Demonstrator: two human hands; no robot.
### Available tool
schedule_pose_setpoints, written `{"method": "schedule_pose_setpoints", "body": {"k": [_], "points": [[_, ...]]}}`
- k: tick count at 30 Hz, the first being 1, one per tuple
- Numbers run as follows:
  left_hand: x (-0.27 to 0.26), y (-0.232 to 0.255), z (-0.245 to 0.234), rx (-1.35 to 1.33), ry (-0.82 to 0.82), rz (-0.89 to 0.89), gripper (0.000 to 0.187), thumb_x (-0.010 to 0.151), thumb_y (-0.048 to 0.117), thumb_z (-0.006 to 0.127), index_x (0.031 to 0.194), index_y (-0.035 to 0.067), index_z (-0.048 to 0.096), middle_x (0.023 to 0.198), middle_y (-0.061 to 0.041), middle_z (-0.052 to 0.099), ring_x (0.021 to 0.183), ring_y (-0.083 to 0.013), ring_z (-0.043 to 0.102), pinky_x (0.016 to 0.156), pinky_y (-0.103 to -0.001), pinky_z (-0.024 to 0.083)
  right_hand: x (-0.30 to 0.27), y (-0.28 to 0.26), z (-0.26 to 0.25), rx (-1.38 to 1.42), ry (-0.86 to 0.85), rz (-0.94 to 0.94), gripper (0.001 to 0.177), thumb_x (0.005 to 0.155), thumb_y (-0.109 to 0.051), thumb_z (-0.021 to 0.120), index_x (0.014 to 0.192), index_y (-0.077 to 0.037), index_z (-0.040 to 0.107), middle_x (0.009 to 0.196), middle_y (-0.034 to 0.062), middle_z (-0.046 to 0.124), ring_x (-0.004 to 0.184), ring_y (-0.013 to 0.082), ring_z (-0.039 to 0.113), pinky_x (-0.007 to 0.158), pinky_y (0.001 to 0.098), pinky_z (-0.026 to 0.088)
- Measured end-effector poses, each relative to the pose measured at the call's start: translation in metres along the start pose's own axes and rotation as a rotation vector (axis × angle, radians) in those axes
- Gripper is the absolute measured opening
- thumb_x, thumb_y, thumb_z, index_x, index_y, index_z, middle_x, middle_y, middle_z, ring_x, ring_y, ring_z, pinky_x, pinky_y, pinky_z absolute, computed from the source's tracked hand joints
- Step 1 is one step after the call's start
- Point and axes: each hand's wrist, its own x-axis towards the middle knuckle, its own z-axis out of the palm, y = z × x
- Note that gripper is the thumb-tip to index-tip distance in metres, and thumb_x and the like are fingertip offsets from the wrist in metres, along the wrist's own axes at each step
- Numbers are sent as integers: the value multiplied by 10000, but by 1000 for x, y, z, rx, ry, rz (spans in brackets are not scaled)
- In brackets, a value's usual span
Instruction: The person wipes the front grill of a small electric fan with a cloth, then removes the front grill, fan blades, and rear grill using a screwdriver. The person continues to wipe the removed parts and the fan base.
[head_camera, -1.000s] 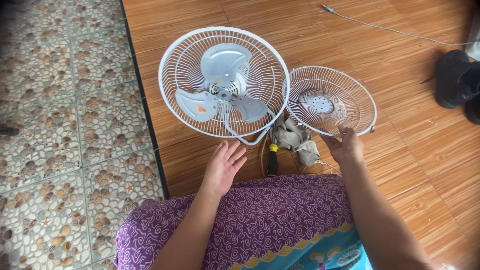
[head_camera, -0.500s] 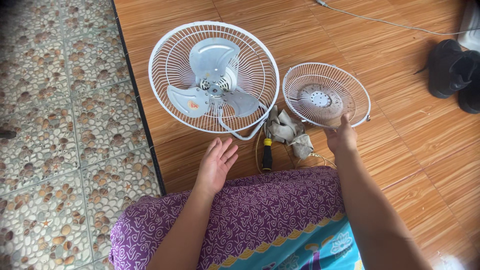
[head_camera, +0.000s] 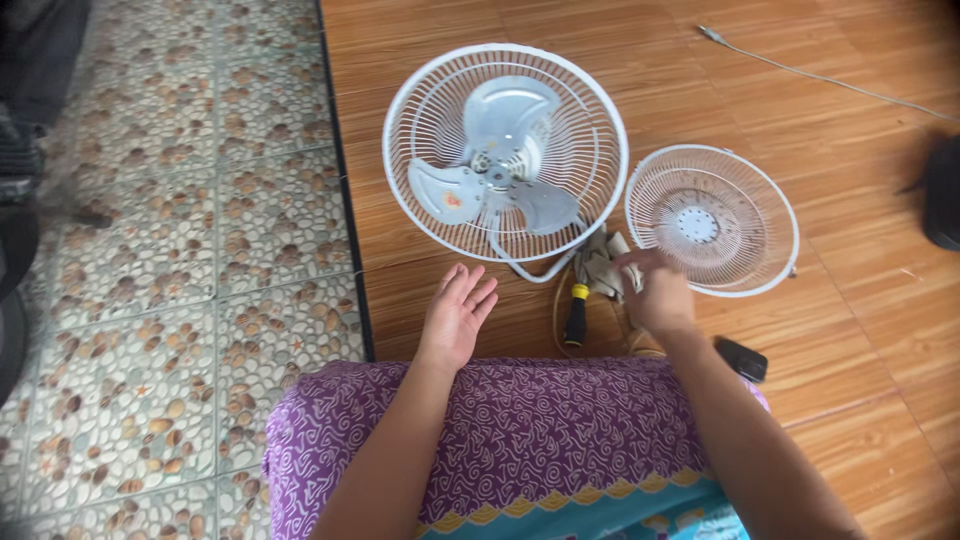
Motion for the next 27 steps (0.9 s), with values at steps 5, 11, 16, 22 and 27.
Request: {"method": "schedule_pose_setpoints", "body": {"k": [5,11,16,22,27], "points": [[4,13,-7,-37,81,35,796,956,382,612,1584,82,224,1567,-179,447,1372,-341,513,1147,-451,431,3,-39,9,-413,26,-215,281,789,-271,769,1068,-274,800,1290,150,668,1158,425,609,943,560,478],[-4,34,2,-110,106,80,805,952,390,611,1583,90,210,1579,-185,437,1381,-346,509,1144,-446,440,5,-29,-25,49,137,133,394,899,-358,741,1250,-179,733,1118,101,758,1013,270,716,903,419,552],[15,53,18,276,487,-26,796,960,398,571,1604,243,129,1660,-50,260,1508,-268,298,1195,-564,280,-15,-47,-60,854,551,-223,198,1077,-74,736,1227,-28,615,1281,102,670,1149,154,639,1061,302,537],[47,60,8,201,331,46,765,967,432,570,1599,246,181,1666,-60,246,1530,-317,221,1232,-598,195,-46,-124,-31,948,317,-308,470,1100,21,595,1490,-48,341,1478,131,456,1354,179,514,1166,328,462],[59,60,-6,131,157,50,744,977,482,522,1602,244,194,1684,-57,230,1527,-353,211,1214,-631,131,-38,-148,0,1089,315,-130,646,1016,8,553,1568,-72,227,1408,145,494,1264,192,546,1075,316,476]]}}
